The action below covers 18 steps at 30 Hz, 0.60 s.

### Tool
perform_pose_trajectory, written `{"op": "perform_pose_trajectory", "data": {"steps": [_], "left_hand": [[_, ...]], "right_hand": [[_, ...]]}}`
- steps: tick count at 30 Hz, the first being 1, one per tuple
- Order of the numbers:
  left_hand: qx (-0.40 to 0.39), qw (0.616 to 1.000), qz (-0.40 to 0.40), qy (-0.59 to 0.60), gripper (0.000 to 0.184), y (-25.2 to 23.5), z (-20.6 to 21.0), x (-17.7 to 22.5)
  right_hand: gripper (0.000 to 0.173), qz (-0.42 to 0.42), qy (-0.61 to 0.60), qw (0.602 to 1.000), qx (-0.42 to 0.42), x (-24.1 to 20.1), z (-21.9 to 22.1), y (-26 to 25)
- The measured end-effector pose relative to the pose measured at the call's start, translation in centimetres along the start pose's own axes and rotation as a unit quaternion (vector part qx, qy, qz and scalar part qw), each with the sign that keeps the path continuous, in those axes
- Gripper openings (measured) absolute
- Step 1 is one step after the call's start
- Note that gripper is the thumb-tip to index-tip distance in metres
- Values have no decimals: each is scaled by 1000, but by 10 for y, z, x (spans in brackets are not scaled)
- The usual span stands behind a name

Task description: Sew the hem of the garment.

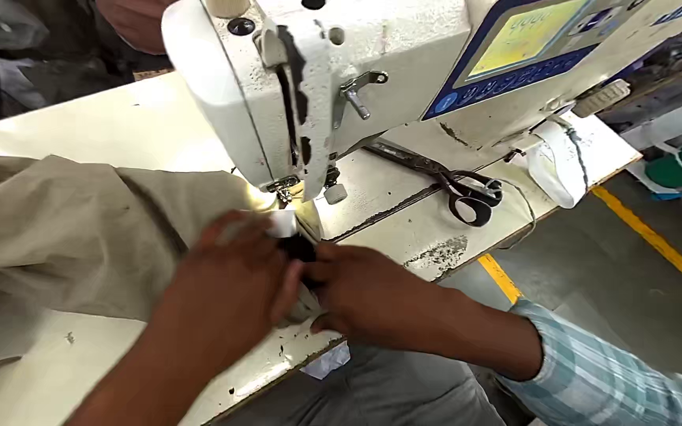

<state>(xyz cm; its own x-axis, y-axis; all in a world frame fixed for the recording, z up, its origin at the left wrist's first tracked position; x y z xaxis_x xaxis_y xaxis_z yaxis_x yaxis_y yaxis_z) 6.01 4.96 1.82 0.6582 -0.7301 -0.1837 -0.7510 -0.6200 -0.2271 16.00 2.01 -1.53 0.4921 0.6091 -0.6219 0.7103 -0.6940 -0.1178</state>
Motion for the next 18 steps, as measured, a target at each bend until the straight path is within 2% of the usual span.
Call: {"op": "perform_pose_trajectory", "data": {"steps": [3, 6, 9, 11, 13, 15, 16, 18], "left_hand": [[-25, 997, -8, -66, 49, -11, 5, -6], [-46, 997, -10, -59, 18, -26, 5, 6], [-114, 986, -101, -74, 48, -24, 15, -9], [-140, 977, -135, -82, 56, -21, 17, -16], [-144, 977, -143, -68, 45, -22, 17, -22], [-136, 983, -116, -47, 15, -25, 17, -22], [-121, 988, -95, -30, 7, -25, 14, -12], [-100, 993, -62, 1, 15, -25, 13, 11]], "right_hand": [[22, 21, 48, 999, 16, 14, -19, 3], [20, -21, 50, 998, 22, 19, -11, 3], [22, -61, 25, 998, 20, 20, -6, 4], [24, -74, 5, 997, 21, 23, -6, 5], [30, -73, -1, 997, 25, 26, -6, 5], [38, -54, 8, 998, 32, 30, -9, 3], [40, -42, 8, 998, 38, 33, -9, 3], [40, -24, -6, 998, 54, 41, -8, 1]]}}
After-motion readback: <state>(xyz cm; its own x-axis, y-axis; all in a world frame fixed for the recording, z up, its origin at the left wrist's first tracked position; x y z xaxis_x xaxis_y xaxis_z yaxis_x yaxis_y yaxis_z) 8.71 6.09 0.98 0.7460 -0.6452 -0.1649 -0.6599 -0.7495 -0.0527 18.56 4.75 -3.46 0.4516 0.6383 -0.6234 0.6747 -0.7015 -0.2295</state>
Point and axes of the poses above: each hand's wrist, its own y-axis away from the middle knuckle, its own z-axis out of the palm, x = y × z, the point moved 8 cm from there along -y, towards the middle knuckle, and after that the axes turned 14 degrees about -y, right-handed, at the moved point
